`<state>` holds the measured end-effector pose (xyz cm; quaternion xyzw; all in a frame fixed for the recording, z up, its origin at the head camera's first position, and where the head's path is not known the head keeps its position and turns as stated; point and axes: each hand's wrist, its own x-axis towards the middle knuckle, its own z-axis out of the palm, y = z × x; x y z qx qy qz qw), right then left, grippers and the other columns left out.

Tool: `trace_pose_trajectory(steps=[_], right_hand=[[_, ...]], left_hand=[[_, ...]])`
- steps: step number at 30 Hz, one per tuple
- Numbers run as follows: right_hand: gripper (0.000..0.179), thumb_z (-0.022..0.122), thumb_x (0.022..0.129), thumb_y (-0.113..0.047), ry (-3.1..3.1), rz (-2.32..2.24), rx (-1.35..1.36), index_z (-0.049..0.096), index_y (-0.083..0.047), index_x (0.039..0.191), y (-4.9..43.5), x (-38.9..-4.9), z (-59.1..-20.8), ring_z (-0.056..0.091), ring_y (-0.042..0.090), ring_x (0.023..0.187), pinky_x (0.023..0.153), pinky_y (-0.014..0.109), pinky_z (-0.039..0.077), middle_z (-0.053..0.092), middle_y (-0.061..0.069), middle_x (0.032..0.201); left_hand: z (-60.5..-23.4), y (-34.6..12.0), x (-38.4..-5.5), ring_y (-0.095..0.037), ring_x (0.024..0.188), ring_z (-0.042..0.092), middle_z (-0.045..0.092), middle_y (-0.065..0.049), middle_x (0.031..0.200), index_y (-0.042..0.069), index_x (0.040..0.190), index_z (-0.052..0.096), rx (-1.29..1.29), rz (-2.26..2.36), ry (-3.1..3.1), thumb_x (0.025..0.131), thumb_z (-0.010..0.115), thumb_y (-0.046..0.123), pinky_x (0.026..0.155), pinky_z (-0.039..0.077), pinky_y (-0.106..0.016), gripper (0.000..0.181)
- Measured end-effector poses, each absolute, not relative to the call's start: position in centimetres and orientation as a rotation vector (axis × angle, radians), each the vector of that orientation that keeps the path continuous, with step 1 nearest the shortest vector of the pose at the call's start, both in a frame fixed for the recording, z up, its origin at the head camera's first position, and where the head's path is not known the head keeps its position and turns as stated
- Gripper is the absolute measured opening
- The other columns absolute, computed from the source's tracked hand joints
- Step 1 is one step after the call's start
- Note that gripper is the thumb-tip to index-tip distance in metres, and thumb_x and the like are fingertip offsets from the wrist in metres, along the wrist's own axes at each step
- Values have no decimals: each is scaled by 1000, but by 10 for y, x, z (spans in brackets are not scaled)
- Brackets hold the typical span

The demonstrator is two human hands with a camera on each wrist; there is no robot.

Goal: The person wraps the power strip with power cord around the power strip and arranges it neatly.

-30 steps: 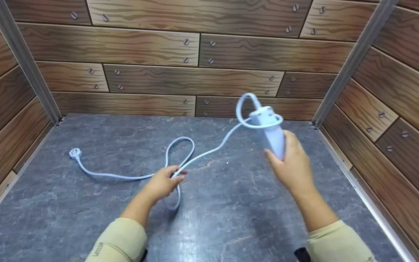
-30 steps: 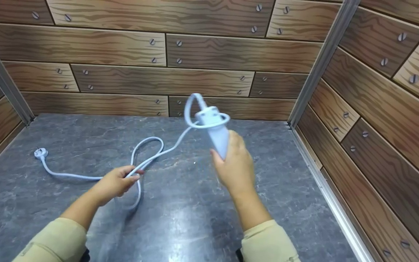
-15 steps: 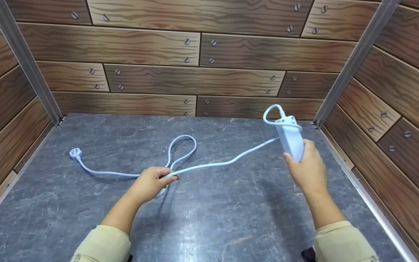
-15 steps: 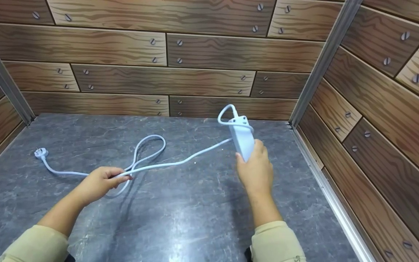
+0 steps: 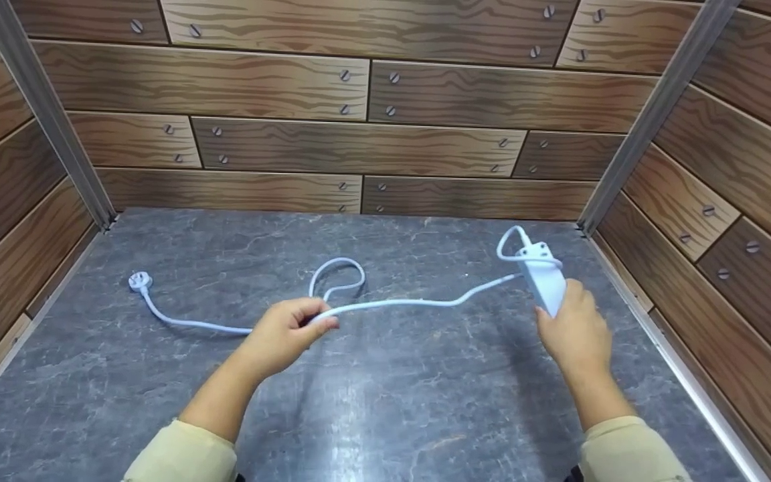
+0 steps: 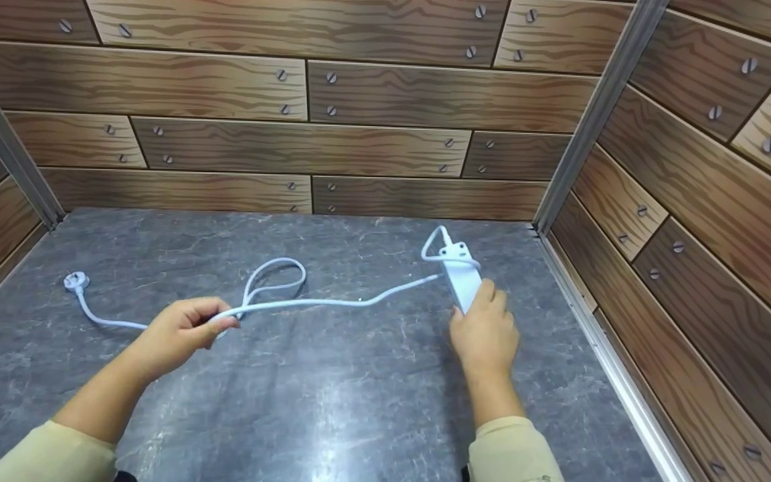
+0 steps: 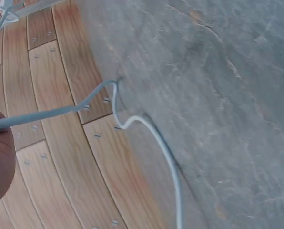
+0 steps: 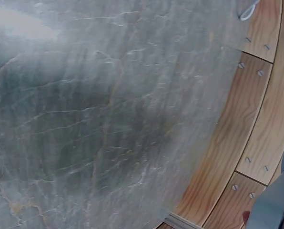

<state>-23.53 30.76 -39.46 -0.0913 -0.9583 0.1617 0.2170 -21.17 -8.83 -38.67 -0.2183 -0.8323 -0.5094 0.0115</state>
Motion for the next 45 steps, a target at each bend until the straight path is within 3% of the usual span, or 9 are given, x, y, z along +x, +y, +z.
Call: trace_pose_trajectory(steps=[7, 12, 17, 24, 33, 38, 45], right_hand=[[50, 69, 72, -15, -2600, 253, -182, 40, 4, 108, 312, -237, -412, 52, 49, 64, 49, 57, 40, 48, 28, 88], [49, 65, 69, -8, -2638, 164, -135, 42, 3, 112, 314, -235, -421, 50, 47, 60, 44, 55, 39, 49, 28, 86], [52, 61, 70, -6, -2709, 123, -104, 43, 3, 118, 310, -235, -425, 51, 45, 61, 45, 53, 40, 51, 28, 87], [59, 65, 68, -9, -2740, 36, -31, 43, 3, 122, 300, -233, -429, 52, 44, 63, 45, 50, 41, 52, 28, 90], [52, 62, 72, -6, -2705, -122, 52, 47, 0, 121, 277, -229, -429, 53, 41, 64, 48, 49, 42, 53, 24, 94], [38, 55, 79, -5, -2707, -255, 177, 51, -7, 117, 270, -227, -429, 52, 41, 72, 58, 49, 41, 55, 20, 95], [34, 55, 79, -8, -2557, -467, 562, 55, -17, 111, 277, -229, -439, 50, 34, 76, 64, 44, 38, 54, 11, 92]], left_hand=[[-372, -73, -199, -4, 55, 38, 43, 6, 63, 13, 78, 59, -1026, -1601, -2551, 88, 60, 24, 49, 33, -18, 15], [-365, -64, -196, -4, 55, 37, 42, 8, 63, 14, 80, 61, -1112, -1597, -2481, 89, 59, 25, 50, 32, -18, 14], [-358, -55, -192, -3, 54, 39, 48, 6, 62, 10, 83, 66, -1246, -1627, -2397, 88, 61, 19, 48, 33, -17, 12], [-343, -44, -183, -1, 50, 36, 48, 4, 58, 11, 81, 66, -1404, -1525, -2352, 88, 60, 19, 45, 29, -15, 12], [-323, -31, -177, 2, 50, 34, 45, 4, 57, 10, 80, 66, -1613, -1370, -2270, 89, 59, 18, 44, 29, -13, 13], [-315, -29, -181, 0, 52, 38, 51, 2, 61, 8, 81, 66, -1633, -1327, -2234, 90, 57, 17, 47, 35, -14, 15], [-303, -34, -200, -7, 58, 47, 56, -1, 65, 8, 84, 68, -1336, -1290, -2304, 90, 56, 21, 58, 45, -23, 18]])
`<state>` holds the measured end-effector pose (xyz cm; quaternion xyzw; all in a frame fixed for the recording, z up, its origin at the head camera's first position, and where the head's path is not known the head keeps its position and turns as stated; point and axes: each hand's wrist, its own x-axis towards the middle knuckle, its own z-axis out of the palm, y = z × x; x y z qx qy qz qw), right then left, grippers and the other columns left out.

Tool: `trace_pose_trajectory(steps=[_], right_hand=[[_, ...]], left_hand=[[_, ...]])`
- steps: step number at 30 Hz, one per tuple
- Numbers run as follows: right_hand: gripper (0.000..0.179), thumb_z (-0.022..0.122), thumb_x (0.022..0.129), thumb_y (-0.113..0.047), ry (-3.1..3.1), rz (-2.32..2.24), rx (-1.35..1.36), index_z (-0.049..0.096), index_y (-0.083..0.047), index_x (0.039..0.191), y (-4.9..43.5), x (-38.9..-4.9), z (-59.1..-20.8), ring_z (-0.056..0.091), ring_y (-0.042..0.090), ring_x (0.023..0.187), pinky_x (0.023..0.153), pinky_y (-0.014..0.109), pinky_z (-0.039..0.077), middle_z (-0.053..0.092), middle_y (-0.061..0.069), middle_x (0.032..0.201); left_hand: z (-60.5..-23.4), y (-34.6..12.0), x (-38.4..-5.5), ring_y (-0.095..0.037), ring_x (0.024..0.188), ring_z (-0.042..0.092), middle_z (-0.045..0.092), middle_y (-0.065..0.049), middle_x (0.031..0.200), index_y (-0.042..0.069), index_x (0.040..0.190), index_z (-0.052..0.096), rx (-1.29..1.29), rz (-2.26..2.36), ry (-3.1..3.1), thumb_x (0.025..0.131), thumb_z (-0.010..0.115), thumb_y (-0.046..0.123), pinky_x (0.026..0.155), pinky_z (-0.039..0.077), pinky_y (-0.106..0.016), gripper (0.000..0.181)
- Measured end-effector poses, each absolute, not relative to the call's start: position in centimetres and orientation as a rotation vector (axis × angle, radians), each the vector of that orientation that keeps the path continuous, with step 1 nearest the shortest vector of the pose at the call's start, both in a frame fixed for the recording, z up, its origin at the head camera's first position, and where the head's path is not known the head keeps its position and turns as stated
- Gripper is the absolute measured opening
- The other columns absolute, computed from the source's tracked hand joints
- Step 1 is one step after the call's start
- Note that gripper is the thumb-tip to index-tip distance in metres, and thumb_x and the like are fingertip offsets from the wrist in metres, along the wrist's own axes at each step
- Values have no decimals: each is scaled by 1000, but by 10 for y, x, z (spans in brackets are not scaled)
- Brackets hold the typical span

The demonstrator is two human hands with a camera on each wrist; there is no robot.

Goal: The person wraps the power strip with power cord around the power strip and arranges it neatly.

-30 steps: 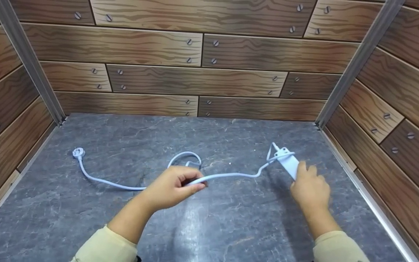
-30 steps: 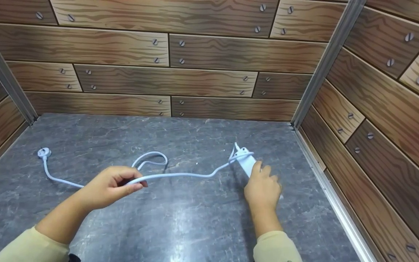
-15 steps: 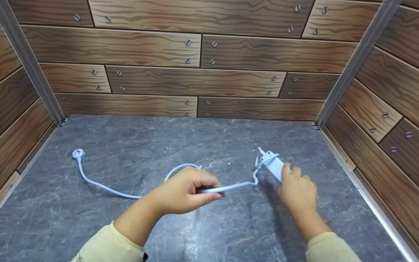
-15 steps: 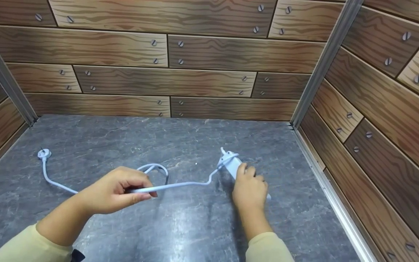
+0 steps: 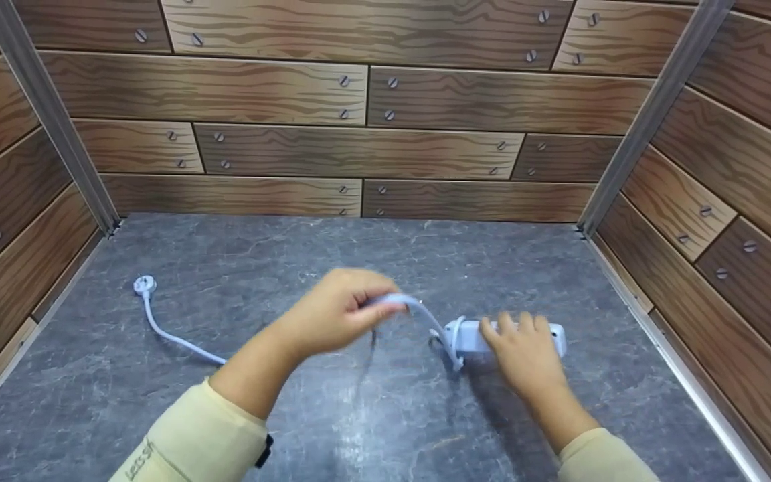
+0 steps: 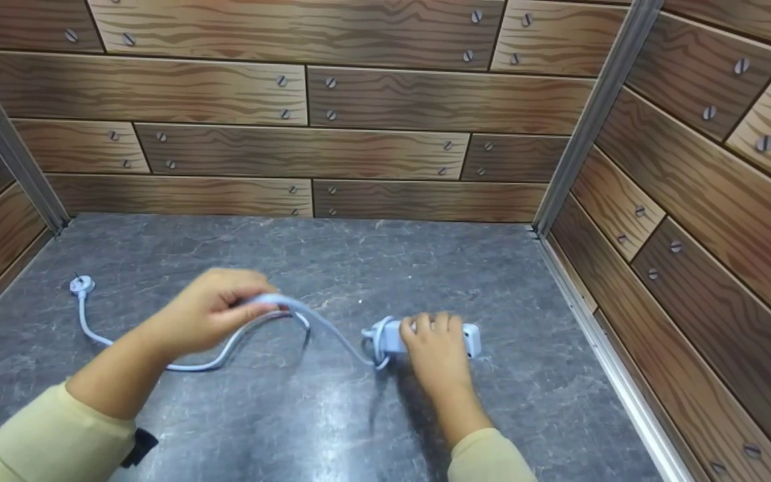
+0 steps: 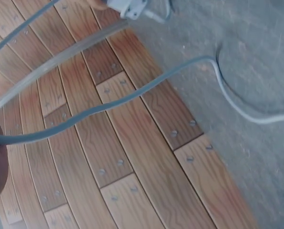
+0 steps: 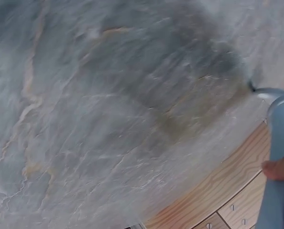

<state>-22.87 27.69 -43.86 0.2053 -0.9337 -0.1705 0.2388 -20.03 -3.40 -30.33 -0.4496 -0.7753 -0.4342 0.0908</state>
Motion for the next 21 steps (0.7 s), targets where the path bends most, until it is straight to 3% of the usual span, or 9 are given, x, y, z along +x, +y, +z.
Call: trace_pose_trajectory(steps=[8, 16, 21], right_hand=[[38, 53, 80, -9, -2430, -499, 960, 53, -22, 115, 278, -230, -432, 51, 33, 87, 80, 49, 38, 54, 8, 101], [39, 37, 84, -16, -2218, -473, 1324, 55, -25, 116, 269, -225, -414, 51, 27, 91, 83, 44, 39, 56, 2, 104], [38, 38, 84, -13, -2102, -435, 1452, 55, -25, 115, 262, -221, -405, 51, 24, 90, 80, 41, 39, 55, 0, 106]], left_hand=[[-290, -45, -227, -11, 64, 49, 58, 2, 71, 10, 81, 67, -851, -1190, -2359, 89, 58, 20, 63, 45, -29, 16], [-288, -61, -253, -17, 64, 49, 59, -1, 71, 11, 80, 65, -484, -1100, -2417, 90, 56, 26, 62, 41, -32, 21], [-296, -74, -266, -19, 65, 48, 58, -1, 71, 13, 80, 64, -368, -1066, -2469, 90, 55, 30, 63, 40, -33, 22]])
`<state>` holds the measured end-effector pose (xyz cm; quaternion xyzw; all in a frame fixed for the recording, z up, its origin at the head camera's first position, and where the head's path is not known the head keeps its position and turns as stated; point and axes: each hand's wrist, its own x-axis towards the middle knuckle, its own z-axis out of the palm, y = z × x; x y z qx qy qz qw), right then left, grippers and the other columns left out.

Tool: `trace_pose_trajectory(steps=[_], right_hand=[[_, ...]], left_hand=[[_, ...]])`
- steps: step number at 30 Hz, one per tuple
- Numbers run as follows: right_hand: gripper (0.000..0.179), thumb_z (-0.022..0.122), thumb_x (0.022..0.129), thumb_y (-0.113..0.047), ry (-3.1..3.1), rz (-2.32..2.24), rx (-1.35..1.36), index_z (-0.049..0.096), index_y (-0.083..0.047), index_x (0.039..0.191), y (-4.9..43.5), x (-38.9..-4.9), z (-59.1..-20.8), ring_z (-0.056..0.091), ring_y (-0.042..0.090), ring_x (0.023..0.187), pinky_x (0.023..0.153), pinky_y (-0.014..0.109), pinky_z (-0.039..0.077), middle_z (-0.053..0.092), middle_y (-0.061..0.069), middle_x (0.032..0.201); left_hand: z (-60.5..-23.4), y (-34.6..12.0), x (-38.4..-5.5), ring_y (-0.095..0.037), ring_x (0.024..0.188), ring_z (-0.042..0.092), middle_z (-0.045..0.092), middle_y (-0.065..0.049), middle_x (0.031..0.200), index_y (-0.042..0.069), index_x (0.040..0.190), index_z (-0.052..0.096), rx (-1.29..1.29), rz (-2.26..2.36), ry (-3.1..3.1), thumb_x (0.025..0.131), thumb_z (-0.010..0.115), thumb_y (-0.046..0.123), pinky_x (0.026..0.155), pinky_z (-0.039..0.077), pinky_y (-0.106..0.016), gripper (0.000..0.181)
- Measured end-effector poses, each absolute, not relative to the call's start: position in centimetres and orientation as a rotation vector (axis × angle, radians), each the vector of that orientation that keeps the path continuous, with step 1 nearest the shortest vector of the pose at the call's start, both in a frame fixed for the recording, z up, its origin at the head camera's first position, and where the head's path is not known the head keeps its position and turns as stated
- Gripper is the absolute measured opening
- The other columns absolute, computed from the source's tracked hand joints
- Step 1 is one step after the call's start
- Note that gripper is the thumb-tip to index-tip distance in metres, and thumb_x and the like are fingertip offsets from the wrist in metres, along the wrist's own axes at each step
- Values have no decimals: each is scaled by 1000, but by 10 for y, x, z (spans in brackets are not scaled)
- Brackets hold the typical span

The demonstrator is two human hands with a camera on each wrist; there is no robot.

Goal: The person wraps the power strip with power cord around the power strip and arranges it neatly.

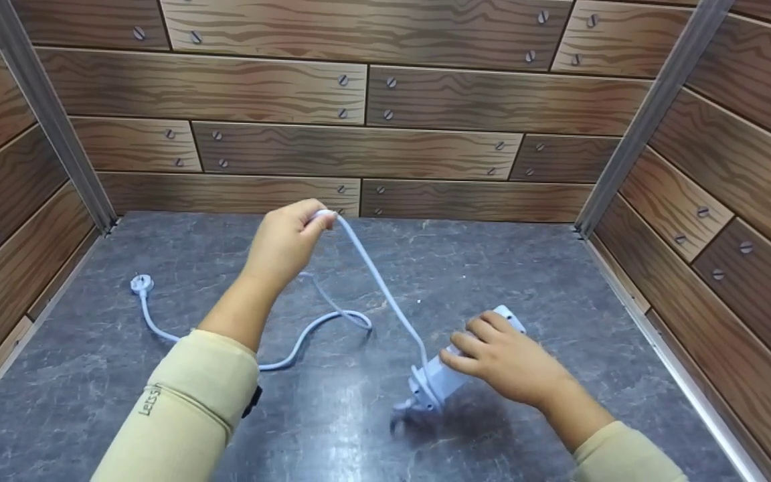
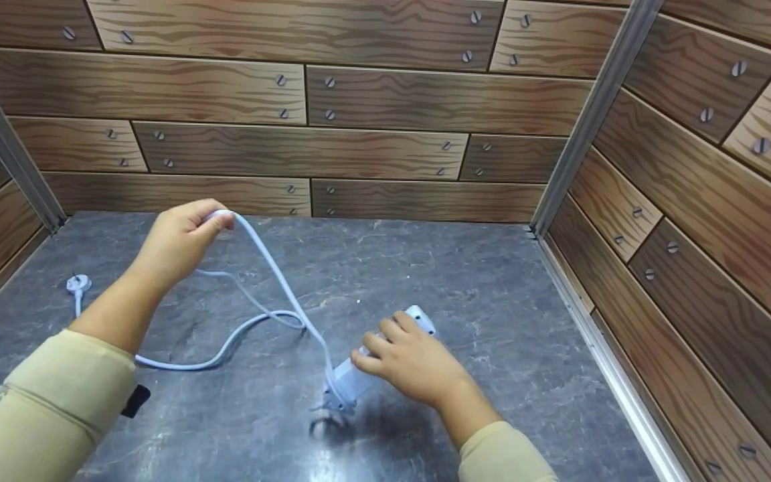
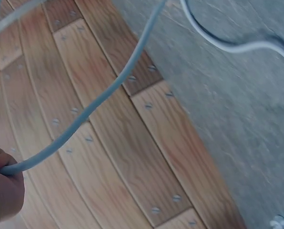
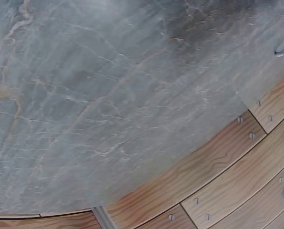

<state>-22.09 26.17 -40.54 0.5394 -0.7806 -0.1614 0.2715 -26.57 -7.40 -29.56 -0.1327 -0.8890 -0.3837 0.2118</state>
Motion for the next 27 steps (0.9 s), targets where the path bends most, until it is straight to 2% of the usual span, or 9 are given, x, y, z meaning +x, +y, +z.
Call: trace_pose_trajectory(steps=[10, 15, 20, 27], right_hand=[[39, 37, 82, -7, -2051, -205, 1568, 60, -23, 109, 252, -208, -394, 50, 22, 82, 77, 41, 39, 56, -1, 97], [46, 51, 72, -4, -2052, -40, 1641, 60, -21, 113, 243, -199, -390, 50, 19, 84, 80, 39, 39, 57, -3, 100], [65, 66, 59, -5, -2154, 298, 1594, 56, -18, 121, 238, -191, -389, 51, 18, 95, 87, 41, 37, 58, -4, 107], [58, 75, 68, -10, -2291, 896, 1383, 53, -17, 122, 229, -184, -388, 54, 14, 97, 81, 34, 47, 59, -2, 111]], left_hand=[[-321, -107, -281, -23, 70, 51, 62, -3, 80, 14, 84, 63, -198, -985, -2648, 92, 51, 36, 66, 40, -38, 27], [-331, -115, -285, -24, 73, 51, 62, -5, 85, 14, 89, 63, -149, -959, -2743, 93, 46, 40, 69, 41, -39, 31], [-342, -126, -288, -26, 81, 54, 64, -7, 95, 12, 92, 63, -82, -1023, -2784, 94, 45, 41, 75, 42, -43, 34], [-362, -136, -288, -28, 91, 56, 65, -8, 102, 11, 92, 65, -6, -1127, -2818, 93, 48, 38, 80, 41, -44, 32]])
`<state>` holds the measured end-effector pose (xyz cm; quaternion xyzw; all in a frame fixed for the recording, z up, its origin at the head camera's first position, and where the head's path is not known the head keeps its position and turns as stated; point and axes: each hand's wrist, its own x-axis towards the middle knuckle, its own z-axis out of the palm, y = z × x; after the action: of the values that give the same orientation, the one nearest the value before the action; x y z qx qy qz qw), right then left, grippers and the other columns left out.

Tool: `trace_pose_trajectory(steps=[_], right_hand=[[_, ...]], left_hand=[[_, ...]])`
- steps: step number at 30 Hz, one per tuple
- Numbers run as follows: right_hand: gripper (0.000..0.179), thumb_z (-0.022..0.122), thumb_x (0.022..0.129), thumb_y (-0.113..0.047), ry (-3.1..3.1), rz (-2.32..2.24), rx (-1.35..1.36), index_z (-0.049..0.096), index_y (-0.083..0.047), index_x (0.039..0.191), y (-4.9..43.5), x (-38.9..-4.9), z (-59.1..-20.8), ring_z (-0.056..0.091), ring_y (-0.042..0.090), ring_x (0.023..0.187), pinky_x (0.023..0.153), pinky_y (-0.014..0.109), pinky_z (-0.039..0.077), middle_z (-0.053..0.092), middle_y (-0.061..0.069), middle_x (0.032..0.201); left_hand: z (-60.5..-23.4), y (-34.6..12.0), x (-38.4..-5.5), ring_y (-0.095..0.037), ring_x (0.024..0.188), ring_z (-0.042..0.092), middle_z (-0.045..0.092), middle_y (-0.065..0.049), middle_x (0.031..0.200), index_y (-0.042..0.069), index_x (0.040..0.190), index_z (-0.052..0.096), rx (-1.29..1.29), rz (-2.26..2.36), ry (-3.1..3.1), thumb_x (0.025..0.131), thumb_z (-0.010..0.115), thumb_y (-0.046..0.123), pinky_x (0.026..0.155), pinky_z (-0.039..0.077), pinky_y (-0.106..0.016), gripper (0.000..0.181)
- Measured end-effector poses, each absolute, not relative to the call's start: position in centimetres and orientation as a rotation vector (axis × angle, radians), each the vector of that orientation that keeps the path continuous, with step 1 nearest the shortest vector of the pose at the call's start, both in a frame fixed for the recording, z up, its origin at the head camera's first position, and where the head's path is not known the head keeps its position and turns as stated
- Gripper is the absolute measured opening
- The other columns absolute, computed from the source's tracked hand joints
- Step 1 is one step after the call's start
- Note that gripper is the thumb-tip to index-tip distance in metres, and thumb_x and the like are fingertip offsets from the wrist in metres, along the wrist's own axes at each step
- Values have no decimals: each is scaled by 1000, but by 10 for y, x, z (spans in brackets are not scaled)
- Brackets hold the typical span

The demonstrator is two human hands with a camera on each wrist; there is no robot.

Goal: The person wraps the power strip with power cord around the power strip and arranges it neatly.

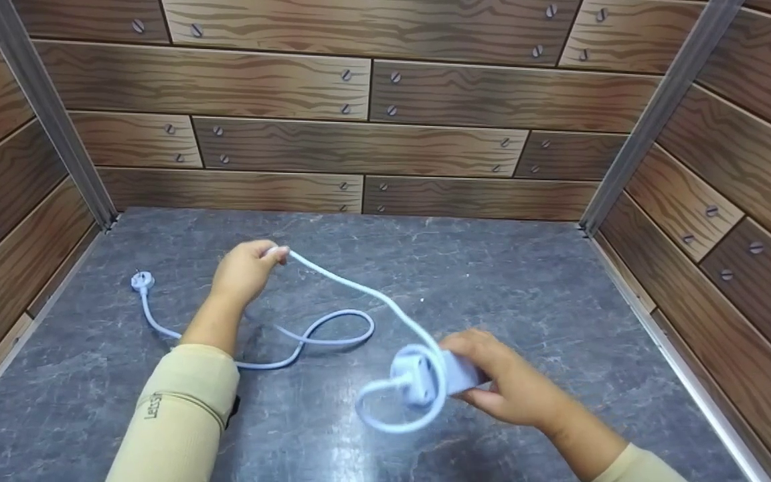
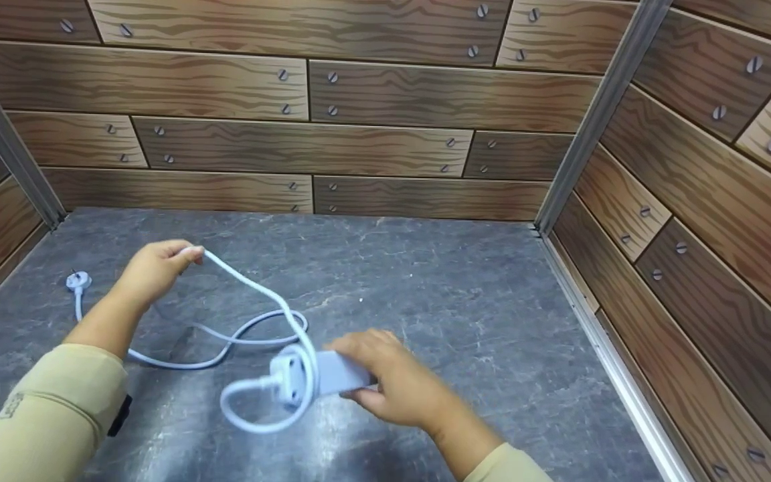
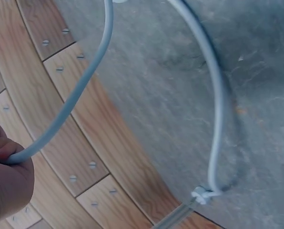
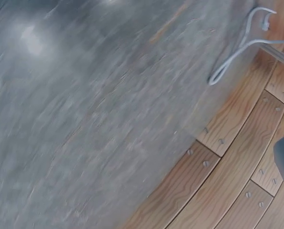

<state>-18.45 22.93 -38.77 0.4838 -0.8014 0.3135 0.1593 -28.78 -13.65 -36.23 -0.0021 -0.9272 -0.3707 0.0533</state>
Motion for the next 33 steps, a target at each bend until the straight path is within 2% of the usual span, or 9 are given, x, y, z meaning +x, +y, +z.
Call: trace_pose_trajectory(steps=[5, 9, 11, 15, 18, 22, 27, 33], right_hand=[[62, 75, 68, -1, -2296, 1240, 1274, 49, -13, 124, 221, -180, -381, 55, 13, 97, 82, 28, 48, 58, 5, 110], [65, 74, 67, 3, -2260, 1359, 1145, 46, -7, 125, 215, -177, -373, 54, 12, 101, 86, 25, 46, 56, 5, 113], [65, 73, 68, 5, -2258, 1376, 1055, 44, -4, 125, 212, -176, -369, 55, 12, 99, 84, 26, 47, 56, 5, 112], [61, 72, 72, 1, -2310, 1322, 845, 41, -4, 124, 210, -177, -365, 55, 15, 90, 75, 33, 50, 56, 6, 106], [59, 72, 75, -4, -2357, 1242, 708, 40, -7, 124, 210, -180, -363, 55, 20, 87, 73, 40, 48, 57, 9, 104], [57, 71, 78, -15, -2382, 1140, 509, 40, -5, 125, 210, -186, -361, 56, 27, 87, 73, 45, 47, 58, 15, 103], [59, 70, 80, -23, -2367, 1065, 254, 40, -1, 125, 216, -198, -354, 56, 34, 88, 75, 50, 45, 57, 21, 103], [59, 69, 80, -21, -2371, 993, 92, 39, 0, 125, 230, -211, -345, 55, 39, 89, 77, 51, 43, 56, 25, 106]], left_hand=[[-376, -133, -286, -26, 89, 57, 65, -7, 98, 13, 92, 68, -13, -1138, -2833, 90, 54, 37, 79, 41, -43, 28], [-385, -129, -284, -27, 95, 58, 66, -6, 100, 14, 95, 69, -34, -1181, -2848, 88, 58, 36, 83, 42, -44, 25], [-388, -127, -283, -26, 95, 57, 66, -6, 100, 13, 96, 69, -70, -1218, -2850, 88, 59, 33, 83, 42, -44, 24], [-396, -124, -282, -19, 78, 54, 62, -7, 85, 8, 95, 68, -188, -1363, -2823, 88, 59, 24, 70, 43, -34, 19], [-402, -120, -278, -14, 64, 46, 56, -6, 77, 8, 100, 66, -209, -1601, -2841, 89, 59, 19, 57, 37, -26, 17], [-406, -117, -271, -11, 53, 35, 48, -2, 72, 11, 109, 61, -183, -1979, -2872, 90, 56, 15, 48, 30, -22, 20], [-405, -113, -266, -11, 51, 30, 44, 0, 68, 10, 113, 56, -341, -2196, -2890, 92, 51, 9, 48, 26, -23, 21], [-402, -114, -266, -12, 51, 32, 45, -1, 67, 14, 118, 56, -399, -2035, -2945, 93, 50, 10, 50, 30, -25, 25]])
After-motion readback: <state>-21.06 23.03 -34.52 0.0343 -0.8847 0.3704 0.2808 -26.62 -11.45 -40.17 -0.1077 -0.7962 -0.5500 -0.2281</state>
